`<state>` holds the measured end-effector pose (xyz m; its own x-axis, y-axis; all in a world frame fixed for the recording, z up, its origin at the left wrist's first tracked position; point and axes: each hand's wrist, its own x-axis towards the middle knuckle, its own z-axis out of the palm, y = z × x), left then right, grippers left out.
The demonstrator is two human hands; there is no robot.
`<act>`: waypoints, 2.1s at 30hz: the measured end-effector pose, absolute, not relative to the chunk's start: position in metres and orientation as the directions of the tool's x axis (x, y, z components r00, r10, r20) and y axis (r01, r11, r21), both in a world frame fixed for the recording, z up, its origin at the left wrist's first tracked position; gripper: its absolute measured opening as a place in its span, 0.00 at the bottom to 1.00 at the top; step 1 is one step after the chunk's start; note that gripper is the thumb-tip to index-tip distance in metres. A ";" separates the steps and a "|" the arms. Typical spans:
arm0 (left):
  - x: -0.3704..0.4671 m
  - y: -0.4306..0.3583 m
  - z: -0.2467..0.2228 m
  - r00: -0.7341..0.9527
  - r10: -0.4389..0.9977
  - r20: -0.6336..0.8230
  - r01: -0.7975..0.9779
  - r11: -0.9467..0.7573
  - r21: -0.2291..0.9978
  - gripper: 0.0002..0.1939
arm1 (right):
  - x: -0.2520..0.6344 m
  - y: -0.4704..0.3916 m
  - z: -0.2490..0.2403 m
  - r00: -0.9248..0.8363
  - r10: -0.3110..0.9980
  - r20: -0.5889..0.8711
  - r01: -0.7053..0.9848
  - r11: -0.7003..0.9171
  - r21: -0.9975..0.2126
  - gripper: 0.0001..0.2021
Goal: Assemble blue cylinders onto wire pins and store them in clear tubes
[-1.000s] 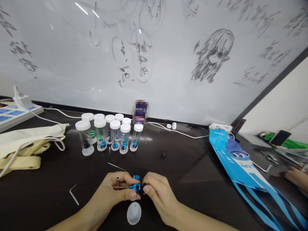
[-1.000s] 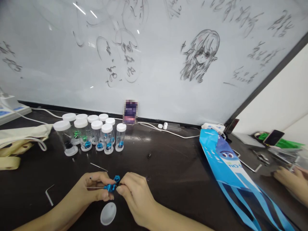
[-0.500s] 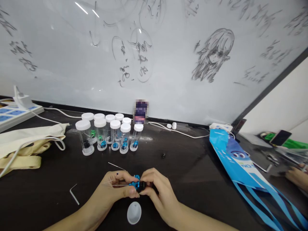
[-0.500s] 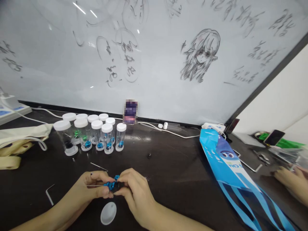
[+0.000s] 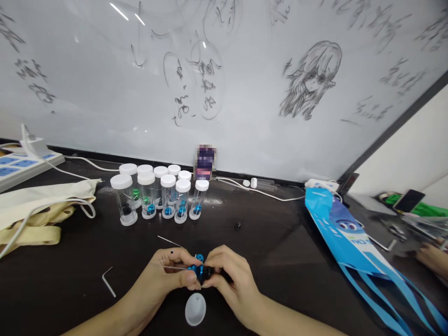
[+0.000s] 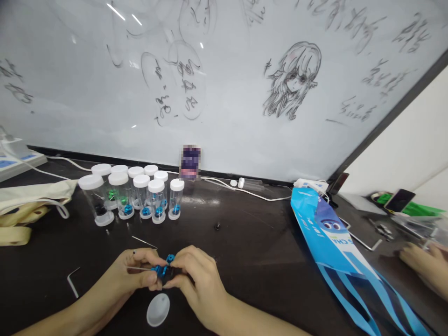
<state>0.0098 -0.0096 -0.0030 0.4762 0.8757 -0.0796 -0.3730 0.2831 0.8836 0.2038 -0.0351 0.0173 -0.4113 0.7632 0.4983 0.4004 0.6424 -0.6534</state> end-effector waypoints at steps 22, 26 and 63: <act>0.010 -0.012 -0.004 0.478 0.876 -0.066 -0.338 0.253 0.907 0.07 | 0.204 -0.030 0.012 -0.440 0.805 0.399 0.485 0.587 -0.648 0.24; 0.009 -0.011 -0.002 0.441 0.895 -0.065 -0.363 0.244 0.899 0.07 | 0.204 -0.030 0.012 -0.374 0.850 0.372 0.503 0.522 -0.689 0.23; 0.009 -0.010 -0.005 0.449 0.892 -0.059 -0.356 0.239 0.903 0.08 | 0.204 -0.031 0.013 -0.412 0.855 0.315 0.485 0.498 -0.719 0.16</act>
